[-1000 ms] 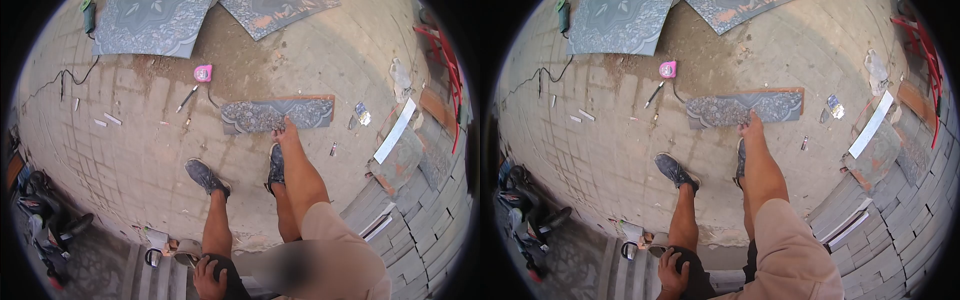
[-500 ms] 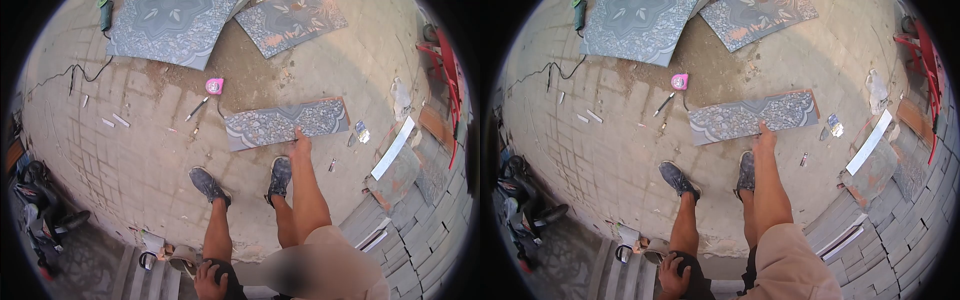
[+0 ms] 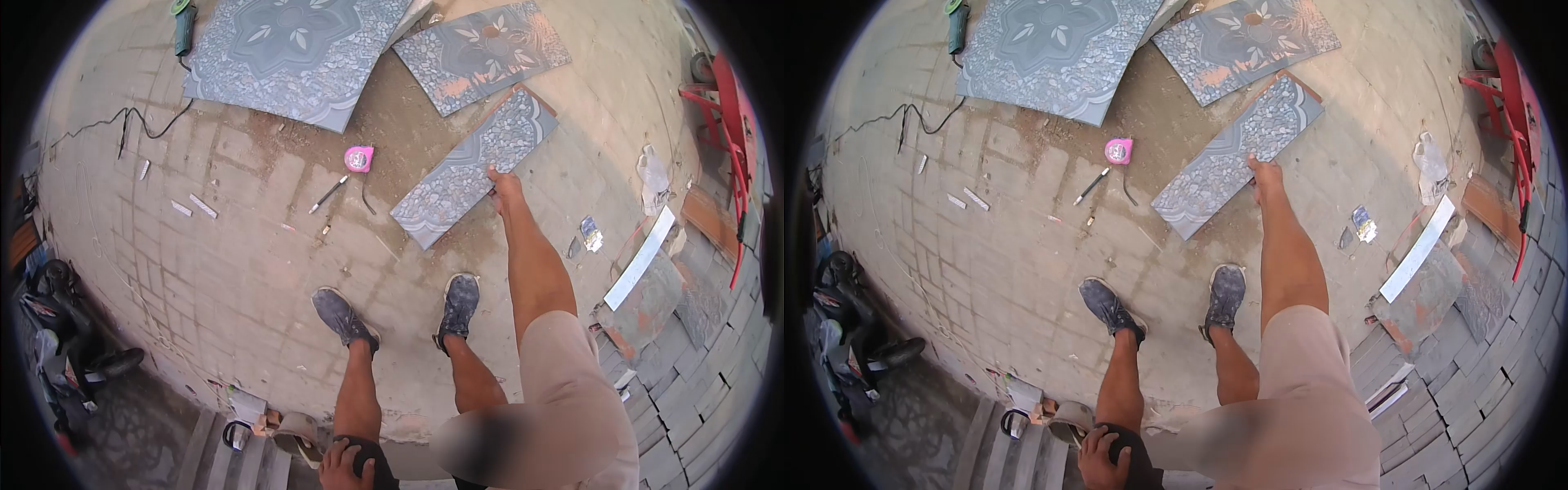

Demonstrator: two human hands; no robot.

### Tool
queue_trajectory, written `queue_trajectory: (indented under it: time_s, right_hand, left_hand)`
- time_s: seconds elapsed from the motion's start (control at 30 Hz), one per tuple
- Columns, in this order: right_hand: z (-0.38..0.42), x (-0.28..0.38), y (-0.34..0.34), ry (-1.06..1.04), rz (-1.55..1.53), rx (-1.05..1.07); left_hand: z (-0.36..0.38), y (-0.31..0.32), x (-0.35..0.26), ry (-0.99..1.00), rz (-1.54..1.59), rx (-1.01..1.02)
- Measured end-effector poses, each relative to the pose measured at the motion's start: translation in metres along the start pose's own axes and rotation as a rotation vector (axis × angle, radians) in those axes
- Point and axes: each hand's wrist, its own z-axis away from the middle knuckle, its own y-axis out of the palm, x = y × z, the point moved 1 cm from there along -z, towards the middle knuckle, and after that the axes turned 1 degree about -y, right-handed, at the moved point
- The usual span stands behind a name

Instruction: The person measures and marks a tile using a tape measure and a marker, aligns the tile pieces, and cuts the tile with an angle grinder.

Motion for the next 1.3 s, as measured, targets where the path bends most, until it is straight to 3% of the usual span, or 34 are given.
queue_trajectory:
  time_s: [0.23, 0.3, 0.43, 0.63, 0.7, 0.77, 0.93, 1.0, 1.07, 1.13, 1.23, 1.3]
  right_hand:
    - [-0.001, 0.009, 0.003, 0.032, -0.034, 0.062]
    - [0.003, 0.009, 0.008, -0.02, 0.15, -0.131]
    - [0.022, 0.019, 0.011, -0.051, 0.076, -0.231]
    - [0.056, 0.026, 0.019, -0.014, 0.245, -0.145]
    - [0.097, 0.03, 0.02, -0.514, 0.832, -0.242]
    - [0.163, 0.028, 0.018, -0.62, 0.96, -0.156]
    - [0.354, 0.05, -0.001, -0.363, 1.151, -0.029]
    - [0.391, 0.023, -0.035, -0.5, 1.142, 0.052]
    - [0.453, 0.04, -0.037, -0.009, 0.775, 0.082]
    - [0.483, 0.023, -0.049, -0.048, 0.738, 0.123]
    - [0.551, 0.046, -0.01, 0.117, 0.65, 0.137]
    - [0.599, 0.065, 0.027, 0.307, 0.492, 0.194]
  left_hand:
    - [-0.006, -0.011, -0.002, -0.017, -0.006, 0.024]
    - [-0.006, -0.015, -0.003, -0.025, -0.025, 0.035]
    - [-0.009, -0.019, 0.006, -0.048, -0.007, 0.048]
    - [-0.008, -0.026, 0.028, 0.055, 0.014, -0.095]
    - [-0.009, -0.031, 0.038, 0.042, 0.047, -0.094]
    - [-0.016, -0.039, 0.05, 0.043, 0.087, -0.123]
    - [-0.01, -0.058, 0.09, 0.024, 0.176, -0.057]
    - [0.006, -0.065, 0.113, 0.015, 0.183, -0.013]
    - [0.01, -0.073, 0.131, 0.085, 0.101, 0.059]
    - [0.023, -0.09, 0.148, 0.079, 0.165, 0.116]
    - [0.038, -0.121, 0.163, 0.079, 0.209, 0.194]
    - [0.053, -0.143, 0.172, 0.178, 0.133, 0.205]
